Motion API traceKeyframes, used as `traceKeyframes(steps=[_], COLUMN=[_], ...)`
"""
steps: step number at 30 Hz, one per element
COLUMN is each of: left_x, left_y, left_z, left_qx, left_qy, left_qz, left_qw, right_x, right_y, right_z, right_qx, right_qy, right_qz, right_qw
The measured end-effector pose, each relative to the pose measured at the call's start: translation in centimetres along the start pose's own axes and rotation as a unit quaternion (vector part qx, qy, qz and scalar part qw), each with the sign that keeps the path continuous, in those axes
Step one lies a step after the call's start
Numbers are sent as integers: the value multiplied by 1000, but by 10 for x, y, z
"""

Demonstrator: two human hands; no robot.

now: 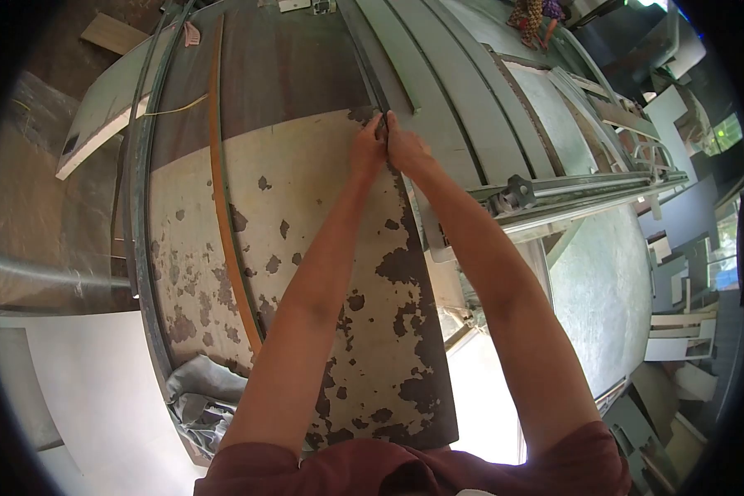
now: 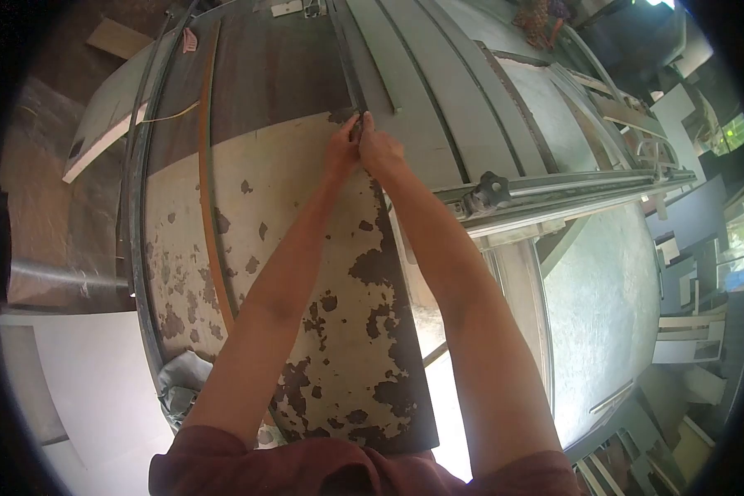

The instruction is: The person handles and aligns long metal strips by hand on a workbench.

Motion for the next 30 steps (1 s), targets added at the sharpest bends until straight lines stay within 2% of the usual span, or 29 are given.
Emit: traceKeyframes(steps=[2, 3, 9, 11, 13, 15, 20, 25, 27, 30], left_x=[-11, -13, -21, -28, -27, -27, -24, -16, -16, -17], left_y=[-12, -14, -9, 5, 8, 10, 1, 4, 10, 15], left_z=[4, 6, -2, -8, -12, -17, -7, -9, -15, -15], left_qx=[-1, 1, -6, -7, -12, -17, -33, -35, -39, -63], left_qy=[-27, -24, 44, 70, 95, 120, 66, 63, 70, 54], left_qz=[-74, -77, -48, 7, 16, 27, -9, 3, 19, 34], left_qw=[997, 997, 998, 998, 995, 992, 997, 997, 997, 996], right_x=[11, 20, 40, 51, 70, 85, 95, 122, 134, 145], right_y=[6, 11, 1, -5, -3, 1, -8, -18, -12, -14], right_z=[8, 11, 1, 1, 0, 4, -6, -20, -24, -24], right_qx=[40, 78, 19, 2, -12, 0, -36, -43, 16, 38], right_qy=[-11, -12, 2, 7, 15, 5, 14, 29, 33, 14], right_qz=[15, 29, -4, -23, -38, -11, -8, -42, 17, 52], right_qw=[999, 996, 1000, 1000, 999, 1000, 999, 998, 999, 998])
Point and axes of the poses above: each hand's wrist, its own x-axis towards the middle knuckle, its own z-axis out of the palm, y = z × x, the point moved 10 cm from there along x, towards the middle knuckle, and after that the axes turned 3 degrees about x, right-handed, at the moved point
